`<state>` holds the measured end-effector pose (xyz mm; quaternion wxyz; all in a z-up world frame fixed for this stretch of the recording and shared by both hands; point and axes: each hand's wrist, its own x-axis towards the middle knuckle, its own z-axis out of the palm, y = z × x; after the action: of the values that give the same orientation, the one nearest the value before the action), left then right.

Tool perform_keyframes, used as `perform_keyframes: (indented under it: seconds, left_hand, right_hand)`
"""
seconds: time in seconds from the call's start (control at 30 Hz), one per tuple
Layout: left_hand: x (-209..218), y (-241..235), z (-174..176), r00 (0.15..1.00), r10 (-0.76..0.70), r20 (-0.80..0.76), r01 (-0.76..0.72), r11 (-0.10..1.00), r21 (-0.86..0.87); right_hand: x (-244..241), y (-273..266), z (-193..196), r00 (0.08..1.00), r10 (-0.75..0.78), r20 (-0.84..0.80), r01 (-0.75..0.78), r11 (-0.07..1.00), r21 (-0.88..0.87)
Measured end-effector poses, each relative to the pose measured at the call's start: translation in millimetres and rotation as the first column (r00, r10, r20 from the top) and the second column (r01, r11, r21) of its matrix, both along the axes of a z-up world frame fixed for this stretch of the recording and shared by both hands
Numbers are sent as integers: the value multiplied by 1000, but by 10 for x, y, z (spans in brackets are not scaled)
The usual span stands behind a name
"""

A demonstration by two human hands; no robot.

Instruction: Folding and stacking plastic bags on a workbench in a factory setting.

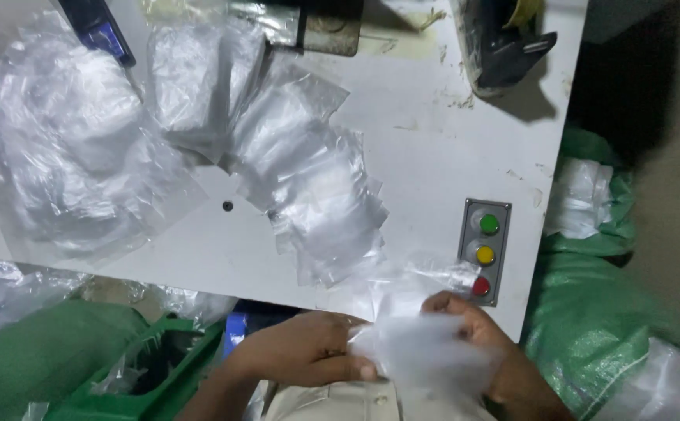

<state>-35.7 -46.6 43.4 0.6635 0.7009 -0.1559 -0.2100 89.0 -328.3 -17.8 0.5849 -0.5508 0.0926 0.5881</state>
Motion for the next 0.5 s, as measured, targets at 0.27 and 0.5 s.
perform_keyframes:
  seconds: [0.27, 0.5]
  left_hand:
    - [-189, -167, -123, 836, 384, -392, -365, 923, 123]
    - [-179, -95, -516, 889, 458, -21, -437, 860, 262]
  right_hand:
    - [-75, 342, 273, 639, 336, 692, -385, 919, -91]
    - [-103, 195, -379, 987, 131, 97, -157, 926, 344]
